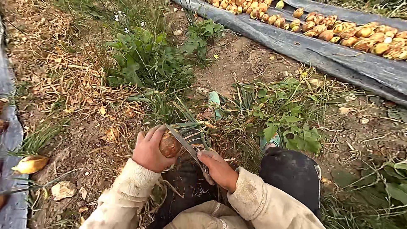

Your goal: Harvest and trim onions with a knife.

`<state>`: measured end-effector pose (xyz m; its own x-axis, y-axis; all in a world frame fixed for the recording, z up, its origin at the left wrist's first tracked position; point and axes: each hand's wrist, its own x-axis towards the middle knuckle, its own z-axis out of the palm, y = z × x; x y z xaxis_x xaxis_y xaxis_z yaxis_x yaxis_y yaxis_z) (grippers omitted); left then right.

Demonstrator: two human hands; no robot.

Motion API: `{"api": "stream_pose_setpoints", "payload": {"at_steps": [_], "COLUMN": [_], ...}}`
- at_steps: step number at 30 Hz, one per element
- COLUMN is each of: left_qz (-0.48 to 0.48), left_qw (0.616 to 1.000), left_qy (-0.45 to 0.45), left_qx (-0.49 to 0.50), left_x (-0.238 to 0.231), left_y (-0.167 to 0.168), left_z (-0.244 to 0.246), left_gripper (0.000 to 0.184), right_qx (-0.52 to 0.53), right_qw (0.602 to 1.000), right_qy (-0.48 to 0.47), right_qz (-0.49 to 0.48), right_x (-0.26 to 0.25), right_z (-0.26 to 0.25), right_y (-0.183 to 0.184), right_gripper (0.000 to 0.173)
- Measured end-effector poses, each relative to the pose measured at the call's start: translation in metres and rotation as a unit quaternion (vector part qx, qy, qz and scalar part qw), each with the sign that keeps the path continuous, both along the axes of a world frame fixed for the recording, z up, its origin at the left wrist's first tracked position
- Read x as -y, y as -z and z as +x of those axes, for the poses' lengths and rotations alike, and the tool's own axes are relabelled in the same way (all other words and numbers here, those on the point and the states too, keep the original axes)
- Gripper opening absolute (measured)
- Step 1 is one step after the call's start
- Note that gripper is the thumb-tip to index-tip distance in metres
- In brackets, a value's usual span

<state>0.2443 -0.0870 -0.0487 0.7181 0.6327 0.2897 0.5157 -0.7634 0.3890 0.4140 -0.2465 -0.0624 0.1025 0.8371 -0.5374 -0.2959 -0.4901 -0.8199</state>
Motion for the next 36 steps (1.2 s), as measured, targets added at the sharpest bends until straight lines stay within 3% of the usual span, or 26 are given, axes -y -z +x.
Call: {"api": "stream_pose_setpoints", "payload": {"at_steps": [3,6,9,11,12,16,18,20,22,25,27,32,36], "left_qz": [-0.068,-0.126,-0.219,-0.284,-0.292,-0.298,-0.332,-0.373,-0.391,-0.323,-0.276,-0.245,-0.227], "left_qw": [0.987,0.958,0.888,0.814,0.800,0.812,0.810,0.809,0.833,0.917,0.947,0.960,0.958], "left_qy": [-0.127,-0.159,-0.046,0.059,0.083,0.130,0.109,0.079,0.050,0.021,0.002,-0.058,-0.082], "left_qx": [0.076,0.204,0.402,0.504,0.517,0.485,0.471,0.447,0.388,0.232,0.166,0.126,0.152], "left_x": [-0.026,-0.041,-0.033,-0.007,0.009,0.058,0.067,0.065,0.060,0.060,0.064,0.072,0.075], "left_y": [-0.029,-0.052,-0.050,-0.033,-0.025,-0.003,0.007,0.017,0.023,0.026,0.028,0.036,0.042], "left_z": [0.002,0.005,0.021,0.036,0.041,0.040,0.032,0.022,0.008,-0.007,-0.009,-0.003,-0.004], "left_gripper": [0.102,0.107,0.108,0.109,0.109,0.099,0.097,0.097,0.101,0.105,0.104,0.097,0.092], "right_qx": [0.030,0.088,0.091,0.057,0.030,-0.078,-0.089,-0.090,-0.066,-0.017,-0.029,-0.022,-0.029], "right_qw": [0.999,0.986,0.969,0.978,0.987,0.984,0.974,0.972,0.979,0.989,0.993,0.998,0.999], "right_qy": [-0.023,-0.141,-0.231,-0.200,-0.153,0.078,0.121,0.122,0.097,0.067,0.059,0.045,0.036], "right_qz": [0.003,-0.008,-0.008,0.022,0.046,0.142,0.167,0.179,0.169,0.127,0.099,0.025,-0.007], "right_x": [0.000,0.001,-0.001,0.000,0.001,0.006,0.008,0.009,0.009,0.007,0.006,0.007,0.004], "right_z": [0.006,0.008,0.003,0.000,-0.001,0.001,0.006,0.007,0.005,-0.004,-0.010,-0.013,-0.020], "right_y": [0.005,0.009,0.005,0.008,0.009,0.011,0.009,0.007,0.005,0.007,0.008,0.015,0.018], "right_gripper": [0.033,0.034,0.039,0.042,0.044,0.052,0.048,0.037,0.030,0.020,0.016,0.020,0.027]}}
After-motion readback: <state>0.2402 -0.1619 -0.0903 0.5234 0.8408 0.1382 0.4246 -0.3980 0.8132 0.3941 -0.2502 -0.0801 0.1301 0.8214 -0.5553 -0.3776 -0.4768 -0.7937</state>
